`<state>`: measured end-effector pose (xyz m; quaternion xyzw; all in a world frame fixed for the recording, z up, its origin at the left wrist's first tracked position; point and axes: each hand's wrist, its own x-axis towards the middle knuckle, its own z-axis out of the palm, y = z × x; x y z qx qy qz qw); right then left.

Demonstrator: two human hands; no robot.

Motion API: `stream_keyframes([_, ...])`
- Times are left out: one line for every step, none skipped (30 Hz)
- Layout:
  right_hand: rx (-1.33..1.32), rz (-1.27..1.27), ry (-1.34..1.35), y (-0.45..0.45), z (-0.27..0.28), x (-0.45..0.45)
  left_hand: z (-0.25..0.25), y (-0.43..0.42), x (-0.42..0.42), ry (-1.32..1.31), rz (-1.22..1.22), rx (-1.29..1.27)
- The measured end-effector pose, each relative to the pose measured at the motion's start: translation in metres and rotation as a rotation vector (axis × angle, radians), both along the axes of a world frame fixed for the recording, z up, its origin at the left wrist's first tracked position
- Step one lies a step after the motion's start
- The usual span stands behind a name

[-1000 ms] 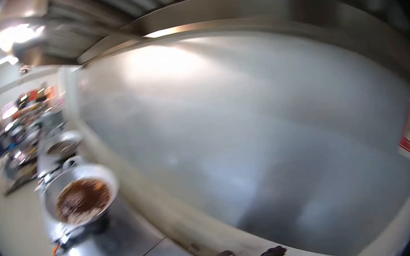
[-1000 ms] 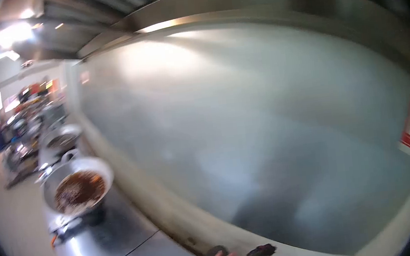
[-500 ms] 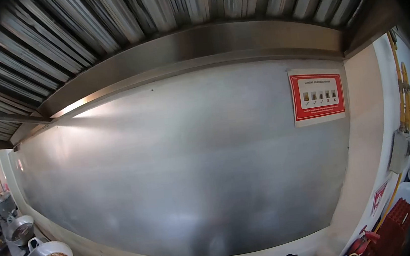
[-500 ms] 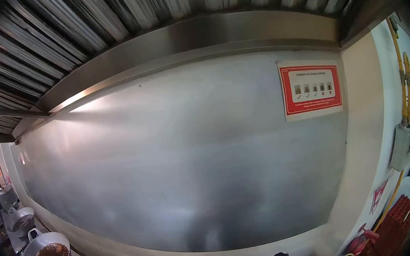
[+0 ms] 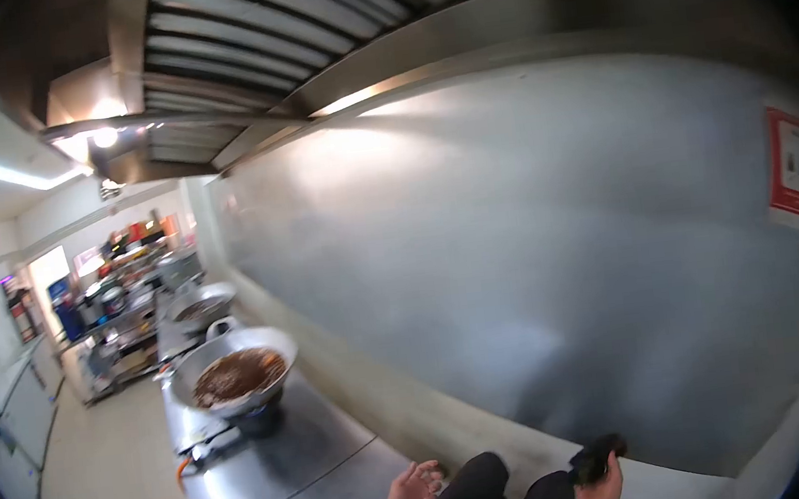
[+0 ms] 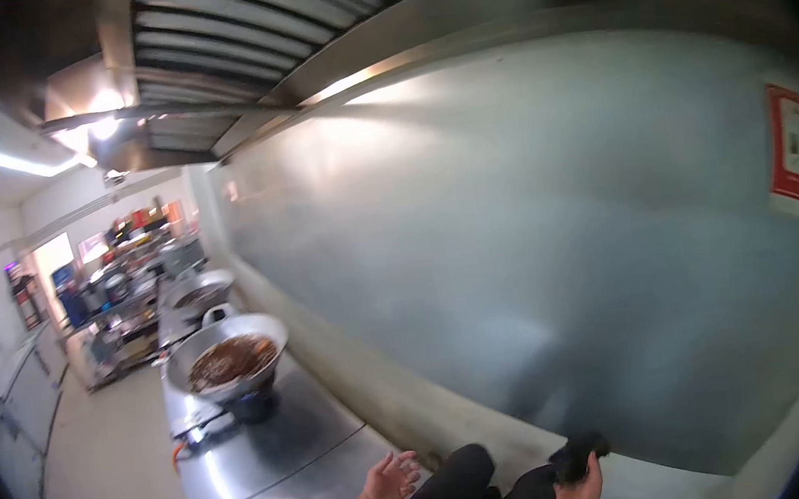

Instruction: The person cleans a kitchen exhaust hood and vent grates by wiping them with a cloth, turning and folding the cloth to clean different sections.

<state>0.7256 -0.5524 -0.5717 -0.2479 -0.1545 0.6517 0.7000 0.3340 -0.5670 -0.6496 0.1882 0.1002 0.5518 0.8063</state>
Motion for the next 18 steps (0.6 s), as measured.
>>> stream_keyframes([-0.016,0.043,0.113,0.006,0.005,-0.006,-0.006,-0.022,-0.015,0.057,0.066,-0.037])
stream_keyframes([0.061,0.079,0.086,0.012,0.018,-0.013,-0.014,-0.044,-0.029,0.112,0.135,-0.066])
stream_keyframes([0.134,0.115,0.061,0.018,0.032,-0.020,-0.026,-0.069,-0.042,0.186,0.238,-0.118])
stream_keyframes([0.155,0.154,0.060,0.027,0.042,-0.024,-0.038,-0.092,-0.052,0.258,0.334,-0.173])
stream_keyframes([0.172,0.191,0.058,0.040,0.051,-0.027,-0.051,-0.113,-0.060,0.329,0.426,-0.235])
stream_keyframes([0.199,0.235,0.029,0.054,0.060,-0.029,-0.062,-0.132,-0.066,0.381,0.502,-0.304])
stream_keyframes([0.223,0.282,-0.005,0.068,0.068,-0.029,-0.073,-0.149,-0.066,0.426,0.575,-0.382])
stream_keyframes([0.181,0.308,-0.043,0.080,0.077,-0.026,-0.080,-0.162,-0.061,0.447,0.629,-0.437])
stream_keyframes([0.144,0.342,-0.088,0.093,0.084,-0.025,-0.083,-0.174,-0.057,0.459,0.686,-0.494])
stream_keyframes([0.197,0.386,-0.117,0.108,0.087,-0.023,-0.091,-0.181,-0.053,0.458,0.737,-0.501])
stream_keyframes([0.251,0.432,-0.138,0.119,0.094,-0.022,-0.091,-0.189,-0.045,0.461,0.788,-0.509])
stream_keyframes([0.248,0.450,-0.173,0.127,0.105,-0.025,-0.086,-0.194,-0.038,0.473,0.826,-0.504])
stream_keyframes([0.248,0.465,-0.204,0.134,0.116,-0.030,-0.079,-0.197,-0.034,0.491,0.861,-0.497])
stream_keyframes([0.247,0.504,-0.235,0.145,0.122,-0.033,-0.073,-0.200,-0.028,0.496,0.905,-0.486])
stream_keyframes([0.250,0.534,-0.263,0.159,0.127,-0.035,-0.069,-0.203,-0.025,0.507,0.943,-0.470])
stream_keyframes([0.255,0.554,-0.285,0.174,0.130,-0.036,-0.066,-0.210,-0.021,0.519,0.973,-0.501])
stream_keyframes([0.292,0.602,-0.315,0.190,0.130,-0.037,-0.065,-0.216,-0.016,0.529,0.998,-0.530])
stream_keyframes([0.330,0.645,-0.338,0.210,0.129,-0.040,-0.062,-0.221,-0.014,0.547,1.018,-0.555])
